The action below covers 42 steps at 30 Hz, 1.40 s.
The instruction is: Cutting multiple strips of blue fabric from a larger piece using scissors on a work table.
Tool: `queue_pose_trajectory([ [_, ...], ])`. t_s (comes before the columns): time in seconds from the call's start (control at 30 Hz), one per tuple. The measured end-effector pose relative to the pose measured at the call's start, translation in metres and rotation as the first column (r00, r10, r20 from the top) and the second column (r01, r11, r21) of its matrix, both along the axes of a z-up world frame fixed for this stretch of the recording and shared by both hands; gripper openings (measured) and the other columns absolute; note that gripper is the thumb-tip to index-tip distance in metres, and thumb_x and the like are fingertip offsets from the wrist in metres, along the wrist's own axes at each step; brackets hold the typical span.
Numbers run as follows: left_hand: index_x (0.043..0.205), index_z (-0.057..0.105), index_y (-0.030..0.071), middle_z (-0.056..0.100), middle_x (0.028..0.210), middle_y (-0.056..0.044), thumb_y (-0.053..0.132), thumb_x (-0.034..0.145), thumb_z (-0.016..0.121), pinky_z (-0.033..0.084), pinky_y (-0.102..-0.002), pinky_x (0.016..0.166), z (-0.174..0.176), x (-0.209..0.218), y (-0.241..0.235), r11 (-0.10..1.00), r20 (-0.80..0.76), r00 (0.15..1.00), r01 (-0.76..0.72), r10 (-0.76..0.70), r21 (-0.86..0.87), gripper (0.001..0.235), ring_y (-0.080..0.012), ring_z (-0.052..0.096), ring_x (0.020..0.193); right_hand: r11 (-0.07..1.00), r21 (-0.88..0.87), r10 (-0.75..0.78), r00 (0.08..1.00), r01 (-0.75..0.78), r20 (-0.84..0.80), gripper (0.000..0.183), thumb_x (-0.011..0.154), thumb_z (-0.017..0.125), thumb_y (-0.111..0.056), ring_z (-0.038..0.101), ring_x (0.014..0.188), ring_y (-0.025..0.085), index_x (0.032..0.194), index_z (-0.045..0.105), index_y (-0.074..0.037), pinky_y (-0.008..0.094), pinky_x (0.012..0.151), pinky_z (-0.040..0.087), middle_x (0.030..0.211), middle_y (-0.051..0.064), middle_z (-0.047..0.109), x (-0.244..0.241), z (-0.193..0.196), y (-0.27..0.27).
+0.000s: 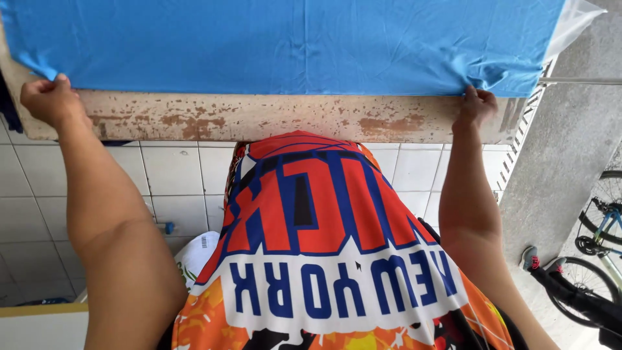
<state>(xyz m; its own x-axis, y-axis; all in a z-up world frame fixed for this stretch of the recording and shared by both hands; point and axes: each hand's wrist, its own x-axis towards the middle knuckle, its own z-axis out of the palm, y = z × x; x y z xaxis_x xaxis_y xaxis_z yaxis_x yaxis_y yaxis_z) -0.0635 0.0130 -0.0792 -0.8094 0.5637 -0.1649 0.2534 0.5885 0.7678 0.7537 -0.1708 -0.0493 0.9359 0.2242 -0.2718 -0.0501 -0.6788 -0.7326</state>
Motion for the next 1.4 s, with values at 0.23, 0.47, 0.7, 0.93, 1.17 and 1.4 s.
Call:
queue_pose_trajectory([
  [0.23, 0.067, 0.064, 0.016, 0.074, 0.064, 0.003, 0.011, 0.059, 0.082, 0.061, -0.033, 0.048, -0.065, -0.045, 0.006, 0.978, -0.385, 0.922, 0.113, -0.038, 0.176, 0.020, -0.0088, 0.067, 0.056, 0.982, -0.153, 0.134, 0.977, -0.109, 0.163, 0.021, 0.081, 0.075, -0.027, 0.055, 0.058, 0.011, 0.070, 0.061, -0.016, 0.030, 0.056, 0.048, 0.061, -0.003, 0.061, 0.012, -0.037, -0.016],
  [0.47, 0.107, 0.053, 0.019, 0.046, 0.106, -0.016, 0.043, 0.093, 0.075, 0.055, -0.037, 0.051, 0.040, 0.123, -0.020, 0.922, -0.599, 0.743, 0.386, -0.299, 0.018, 0.036, -0.0287, 0.060, 0.088, 0.979, -0.049, -0.194, 0.980, 0.195, 0.034, 0.022, 0.085, 0.072, -0.016, 0.068, 0.074, 0.014, 0.067, 0.059, -0.016, 0.033, 0.083, 0.067, 0.069, -0.001, 0.066, 0.059, -0.001, -0.041],
  [0.7, 0.155, 0.033, 0.017, 0.003, 0.156, -0.015, 0.075, 0.093, 0.050, 0.002, -0.071, 0.112, 0.064, 0.296, -0.037, 0.545, -0.334, 0.440, 0.753, -0.833, -0.369, 0.087, -0.0382, -0.002, 0.144, 0.977, 0.002, -0.211, 0.974, 0.212, 0.076, 0.020, 0.088, 0.064, -0.024, 0.064, 0.078, 0.015, 0.072, 0.061, -0.013, 0.032, 0.079, 0.061, 0.072, -0.002, 0.063, 0.162, -0.002, -0.049],
  [0.93, 0.160, 0.028, 0.014, -0.002, 0.156, -0.018, 0.080, 0.095, 0.049, 0.004, -0.074, 0.112, 0.056, 0.302, -0.041, 0.486, -0.381, 0.324, 0.726, -0.866, -0.486, 0.095, -0.0412, -0.003, 0.144, 0.997, -0.076, 0.007, 0.964, -0.028, -0.265, 0.019, 0.089, 0.074, -0.024, 0.053, 0.064, 0.009, 0.077, 0.061, -0.017, 0.033, 0.056, 0.036, 0.063, -0.004, 0.056, 0.168, 0.030, -0.037],
  [1.17, 0.163, 0.021, 0.015, -0.007, 0.157, -0.014, 0.080, 0.097, 0.049, 0.003, -0.072, 0.115, 0.054, 0.307, -0.041, 0.475, -0.343, 0.336, 0.709, -0.877, -0.520, 0.097, -0.0384, -0.007, 0.146, 0.997, 0.070, 0.043, 0.960, -0.025, -0.276, 0.022, 0.089, 0.075, -0.025, 0.061, 0.064, 0.008, 0.075, 0.059, -0.019, 0.029, 0.059, 0.039, 0.067, -0.003, 0.064, 0.170, 0.038, -0.050],
  [1.4, 0.164, 0.019, 0.014, -0.010, 0.157, -0.013, 0.079, 0.097, 0.050, 0.002, -0.071, 0.116, 0.057, 0.309, -0.040, 0.459, -0.305, 0.344, 0.697, -0.888, -0.551, 0.098, -0.0379, -0.009, 0.146, 0.997, 0.024, 0.079, 0.900, -0.076, -0.428, 0.012, 0.086, 0.069, -0.025, 0.055, 0.073, 0.012, 0.089, 0.062, -0.016, 0.031, 0.059, 0.037, 0.074, -0.002, 0.059, 0.176, 0.040, -0.045],
])
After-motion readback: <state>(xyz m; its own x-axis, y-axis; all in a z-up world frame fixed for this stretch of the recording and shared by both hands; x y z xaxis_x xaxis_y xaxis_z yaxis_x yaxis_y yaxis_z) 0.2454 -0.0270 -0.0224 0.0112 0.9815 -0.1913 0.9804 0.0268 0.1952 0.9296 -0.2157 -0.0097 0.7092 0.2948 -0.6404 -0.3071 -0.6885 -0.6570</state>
